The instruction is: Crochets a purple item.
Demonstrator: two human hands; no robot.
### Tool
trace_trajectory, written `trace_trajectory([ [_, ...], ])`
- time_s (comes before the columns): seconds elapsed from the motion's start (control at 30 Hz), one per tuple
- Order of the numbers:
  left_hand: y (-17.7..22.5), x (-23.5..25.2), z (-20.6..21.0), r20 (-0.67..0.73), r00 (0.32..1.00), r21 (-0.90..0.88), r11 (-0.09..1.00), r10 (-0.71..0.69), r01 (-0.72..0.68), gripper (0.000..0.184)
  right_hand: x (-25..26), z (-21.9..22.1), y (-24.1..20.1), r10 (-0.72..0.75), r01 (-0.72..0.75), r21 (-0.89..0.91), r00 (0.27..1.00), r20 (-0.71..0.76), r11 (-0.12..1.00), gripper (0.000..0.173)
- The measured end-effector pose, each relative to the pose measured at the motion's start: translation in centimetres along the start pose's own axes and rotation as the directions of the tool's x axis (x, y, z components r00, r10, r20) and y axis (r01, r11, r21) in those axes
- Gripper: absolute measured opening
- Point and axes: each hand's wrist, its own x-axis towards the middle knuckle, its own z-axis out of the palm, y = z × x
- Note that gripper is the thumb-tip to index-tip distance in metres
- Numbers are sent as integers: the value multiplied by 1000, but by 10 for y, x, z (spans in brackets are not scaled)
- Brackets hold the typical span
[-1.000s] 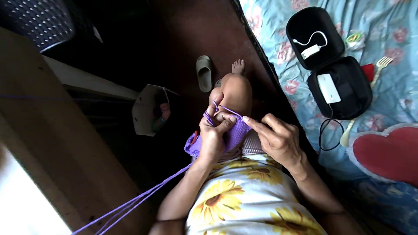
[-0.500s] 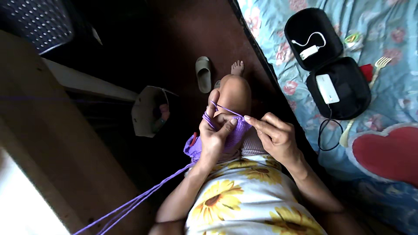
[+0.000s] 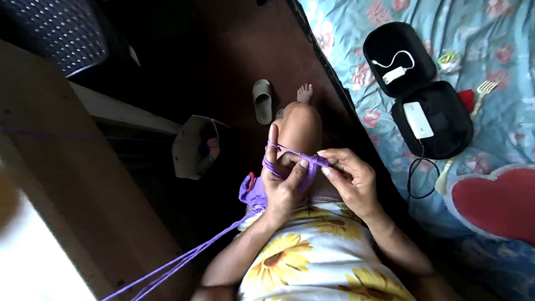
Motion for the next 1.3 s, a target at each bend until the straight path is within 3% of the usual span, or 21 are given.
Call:
trace_trajectory([
  [0.07, 6, 4, -5, 25, 996, -17, 996, -84, 85, 83, -1, -4, 10, -221, 206, -297, 975, -16, 932, 15],
  [0.17, 11, 8, -11, 61, 992, 29, 993, -112, 111, 77, -2, -9, 16, -367, 327, -515, 930, 25, 792, 14],
  [0.3, 16, 12, -17, 100, 974, 30, 979, -206, 204, 70, -2, -13, 17, -425, 380, -593, 903, 69, 710, 16],
  [0.43, 20, 18, -21, 120, 944, -67, 947, -306, 315, 63, -2, -18, 18, -425, 398, -568, 901, 92, 721, 17],
  [0.6, 16, 21, -27, 187, 916, -145, 912, -356, 384, 59, -5, -24, 21, -297, 296, -373, 953, 57, 879, 19],
  [0.73, 14, 13, -19, 234, 961, 46, 989, -148, 141, 67, -5, -22, 12, -71, 72, -19, 996, 53, 997, 19],
  [0.83, 10, 5, -10, 268, 963, 130, 992, -36, 1, 68, -2, -17, 6, 109, -140, 265, 986, 127, 954, 32],
  [0.93, 4, 2, -7, 279, 960, 139, 989, 18, -58, 64, 0, -14, 7, 247, -298, 469, 954, 169, 831, 32],
  [1.03, 2, 6, -10, 257, 966, 83, 996, -14, -8, 64, 1, -12, 9, 305, -361, 587, 932, 196, 725, 29],
  [1.1, 4, 10, -15, 247, 961, 66, 991, -125, 112, 60, 1, -11, 8, 308, -358, 578, 933, 188, 733, 28],
  [1.2, 8, 17, -29, 240, 928, 33, 958, -284, 285, 33, 1, -12, 7, 302, -333, 538, 942, 148, 775, 24],
  [1.27, 10, 25, -47, 306, 904, 79, 954, -298, 288, 8, 5, -15, 10, 275, -303, 545, 952, 135, 781, 25],
  [1.3, 12, 30, -58, 361, 883, 117, 953, -301, 278, 5, 7, -17, 12, 266, -294, 557, 955, 133, 777, 25],
])
